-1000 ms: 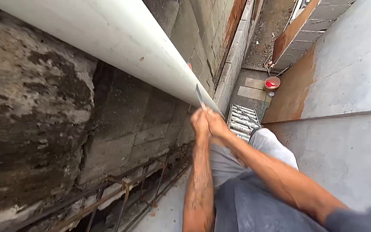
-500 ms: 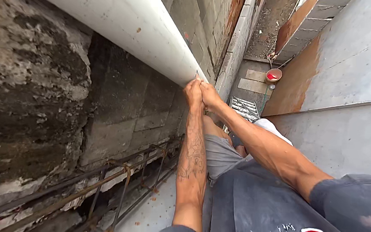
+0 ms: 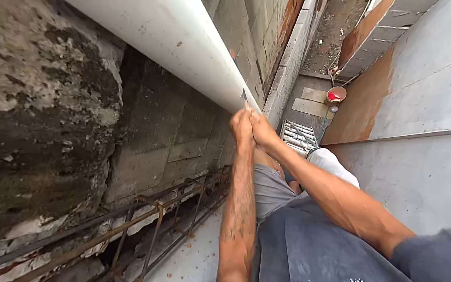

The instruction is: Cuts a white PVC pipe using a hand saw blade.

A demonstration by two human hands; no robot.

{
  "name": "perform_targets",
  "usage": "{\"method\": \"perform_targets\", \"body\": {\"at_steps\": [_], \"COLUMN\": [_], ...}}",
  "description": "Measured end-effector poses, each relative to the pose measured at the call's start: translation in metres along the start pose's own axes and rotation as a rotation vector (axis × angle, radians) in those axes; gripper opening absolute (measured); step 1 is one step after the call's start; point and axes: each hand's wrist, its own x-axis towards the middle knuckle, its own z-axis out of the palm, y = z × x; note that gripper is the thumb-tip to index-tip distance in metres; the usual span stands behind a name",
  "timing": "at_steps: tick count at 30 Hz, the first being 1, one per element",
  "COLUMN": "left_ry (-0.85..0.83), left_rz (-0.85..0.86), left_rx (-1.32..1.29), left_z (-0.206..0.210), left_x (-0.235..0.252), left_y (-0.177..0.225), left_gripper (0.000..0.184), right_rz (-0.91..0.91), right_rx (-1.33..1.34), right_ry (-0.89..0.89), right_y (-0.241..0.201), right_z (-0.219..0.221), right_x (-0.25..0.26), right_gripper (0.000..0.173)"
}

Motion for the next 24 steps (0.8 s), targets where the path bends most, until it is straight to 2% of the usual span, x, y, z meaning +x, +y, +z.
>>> {"method": "perform_targets", "body": {"at_steps": [2, 3, 6, 9, 12, 14, 15, 18, 20, 22, 24], "left_ry": [0.028, 0.058, 0.045, 0.089, 0.022, 0.048, 0.062, 0.055, 0.107, 0.086, 0.037], "left_rz": [-0.043, -0.056, -0.034, -0.042, -0.027, -0.086, -0.109, -0.074, -0.076, -0.047, -0.027], "left_rx": [-0.104, -0.162, -0.09, -0.113, -0.076, -0.184, -0.221, -0.076, -0.081, -0.074, -0.039], "left_z": [-0.005, -0.003, 0.003, 0.01, 0.004, 0.001, 0.001, 0.006, 0.011, 0.011, 0.003], "left_x": [-0.031, -0.029, 0.015, 0.042, -0.005, -0.026, -0.023, 0.025, 0.046, 0.031, -0.013], "left_y": [-0.022, -0.025, -0.008, 0.014, 0.0, -0.019, -0.02, 0.002, 0.014, 0.01, -0.01], "left_gripper": [0.024, 0.023, 0.024, 0.022, 0.027, 0.023, 0.022, 0.025, 0.022, 0.024, 0.027], "right_rz": [0.024, 0.023, -0.046, -0.05, -0.007, 0.064, 0.074, -0.008, 0.001, 0.009, -0.002], "right_rx": [-0.031, -0.062, -0.162, -0.075, -0.064, -0.057, -0.07, -0.067, -0.01, 0.014, -0.051], "right_ry": [-0.019, -0.018, -0.012, 0.036, -0.011, -0.021, -0.011, -0.026, 0.036, -0.012, -0.032], "right_y": [0.016, 0.014, -0.009, -0.024, -0.003, 0.012, 0.012, -0.012, -0.022, -0.018, 0.006], "right_z": [-0.003, -0.003, -0.004, 0.008, -0.004, -0.005, -0.004, -0.002, 0.009, 0.002, -0.007], "right_x": [-0.032, -0.033, 0.007, 0.036, -0.004, -0.025, -0.024, 0.022, 0.042, 0.029, -0.01], "right_gripper": [0.045, 0.043, 0.043, 0.037, 0.045, 0.044, 0.042, 0.043, 0.036, 0.04, 0.045]}}
